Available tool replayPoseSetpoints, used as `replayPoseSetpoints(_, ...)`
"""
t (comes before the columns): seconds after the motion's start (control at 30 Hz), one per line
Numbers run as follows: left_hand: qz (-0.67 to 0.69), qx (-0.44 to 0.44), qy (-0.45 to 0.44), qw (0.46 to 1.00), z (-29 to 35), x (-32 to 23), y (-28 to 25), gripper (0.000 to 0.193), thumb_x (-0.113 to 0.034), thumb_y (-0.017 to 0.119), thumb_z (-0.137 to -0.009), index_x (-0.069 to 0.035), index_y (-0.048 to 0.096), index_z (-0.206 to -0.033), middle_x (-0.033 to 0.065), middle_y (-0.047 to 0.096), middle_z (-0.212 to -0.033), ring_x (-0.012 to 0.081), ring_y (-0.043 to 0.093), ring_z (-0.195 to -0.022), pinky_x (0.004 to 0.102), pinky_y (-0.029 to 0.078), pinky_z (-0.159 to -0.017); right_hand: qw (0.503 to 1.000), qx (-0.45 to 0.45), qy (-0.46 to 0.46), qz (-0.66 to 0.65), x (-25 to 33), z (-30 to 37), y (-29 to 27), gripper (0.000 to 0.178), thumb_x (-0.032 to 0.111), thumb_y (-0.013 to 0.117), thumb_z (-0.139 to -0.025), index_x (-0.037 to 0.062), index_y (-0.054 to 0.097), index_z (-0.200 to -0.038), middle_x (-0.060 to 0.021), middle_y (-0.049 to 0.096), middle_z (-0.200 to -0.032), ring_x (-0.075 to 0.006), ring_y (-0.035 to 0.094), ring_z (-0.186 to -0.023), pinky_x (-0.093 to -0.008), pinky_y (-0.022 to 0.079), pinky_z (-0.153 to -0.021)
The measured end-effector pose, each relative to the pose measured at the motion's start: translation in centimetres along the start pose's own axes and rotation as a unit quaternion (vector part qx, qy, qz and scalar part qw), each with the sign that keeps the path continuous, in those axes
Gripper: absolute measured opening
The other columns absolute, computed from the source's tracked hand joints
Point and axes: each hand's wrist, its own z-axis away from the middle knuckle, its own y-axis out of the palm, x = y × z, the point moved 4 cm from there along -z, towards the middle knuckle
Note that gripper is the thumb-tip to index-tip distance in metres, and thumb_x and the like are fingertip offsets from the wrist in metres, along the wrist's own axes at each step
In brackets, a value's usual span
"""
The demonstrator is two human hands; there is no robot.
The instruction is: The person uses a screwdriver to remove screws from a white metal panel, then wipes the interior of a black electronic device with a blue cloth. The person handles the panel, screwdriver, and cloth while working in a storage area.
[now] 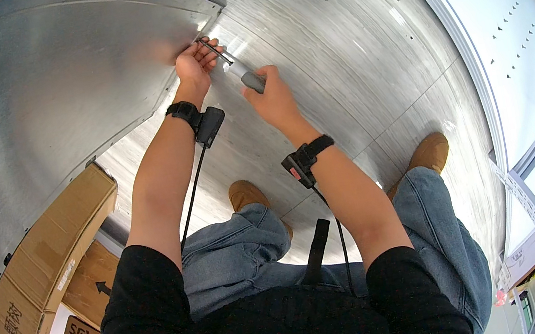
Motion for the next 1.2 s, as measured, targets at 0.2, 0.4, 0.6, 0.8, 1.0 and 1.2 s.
replayPoseSetpoints(0.2, -0.007, -0.007, -0.003, 1.000, 0.2, -0.1, 0.1, 0.029, -0.017, 0.033, -0.100, -0.003, 0.057, -0.108, 0.0124, 0.071, -0.099, 0.0212, 0.071, -0.082, 0.0240, 0.049, -0.058, 0.993, -0.026, -0.071, 0.095, -1.9, -0.8, 0.5, 0.055, 0.018, 0.072, -0.083, -0.0019, 0.046, -0.127, -0.0241, 0.062, -0.106, -0.0367, 0.063, -0.096, -0.0421, 0.049, -0.083)
replayPoseSetpoints(0.4, -0.012, -0.011, -0.005, 1.000, 0.3, -0.1, -0.1, 0.028, -0.018, 0.034, -0.100, -0.004, 0.057, -0.108, 0.0119, 0.071, -0.098, 0.0216, 0.071, -0.081, 0.0240, 0.049, -0.057, 0.998, 0.054, 0.022, 0.026, 0.9, 0.0, -0.4, 0.052, 0.019, 0.072, -0.082, -0.0012, 0.051, -0.125, -0.0242, 0.061, -0.110, -0.0341, 0.062, -0.101, -0.0411, 0.048, -0.087)
replayPoseSetpoints(0.6, -0.017, -0.003, -0.003, 1.000, 0.2, -0.1, 0.0, 0.028, -0.019, 0.036, -0.100, -0.004, 0.058, -0.107, 0.0114, 0.071, -0.097, 0.0215, 0.071, -0.080, 0.0235, 0.048, -0.055, 0.998, -0.028, -0.035, 0.036, -2.2, -1.0, 0.8, 0.052, 0.018, 0.072, -0.080, 0.0002, 0.051, -0.125, -0.0264, 0.062, -0.108, -0.0366, 0.063, -0.101, -0.0422, 0.048, -0.088)
replayPoseSetpoints(0.8, -0.027, -0.005, -0.002, 1.000, 0.0, 0.2, -0.2, 0.028, -0.020, 0.035, -0.101, -0.005, 0.058, -0.106, 0.0112, 0.071, -0.098, 0.0219, 0.071, -0.080, 0.0235, 0.048, -0.055, 0.998, 0.037, -0.032, 0.027, -2.2, -1.2, 0.7, 0.051, 0.019, 0.071, -0.084, 0.0000, 0.050, -0.126, -0.0193, 0.060, -0.107, -0.0279, 0.062, -0.094, -0.0390, 0.050, -0.080)
replayPoseSetpoints(1.0, -0.027, -0.010, -0.001, 1.000, 0.0, 0.1, -0.1, 0.029, -0.019, 0.033, -0.101, -0.005, 0.059, -0.105, 0.0109, 0.071, -0.097, 0.0222, 0.071, -0.079, 0.0237, 0.048, -0.055, 0.995, 0.037, 0.043, -0.083, -2.2, -1.0, 1.0, 0.051, 0.018, 0.072, -0.082, -0.0008, 0.053, -0.125, -0.0227, 0.062, -0.110, -0.0324, 0.062, -0.101, -0.0406, 0.048, -0.088)
replayPoseSetpoints(1.2, -0.027, -0.014, 0.000, 1.000, 0.2, 0.0, -0.1, 0.031, -0.019, 0.032, -0.101, -0.005, 0.059, -0.107, 0.0104, 0.071, -0.096, 0.0215, 0.071, -0.079, 0.0236, 0.047, -0.055, 0.998, 0.009, -0.024, 0.055, -2.2, -0.9, 0.9, 0.052, 0.018, 0.073, -0.082, 0.0003, 0.052, -0.127, -0.0224, 0.062, -0.110, -0.0316, 0.063, -0.099, -0.0398, 0.048, -0.087)
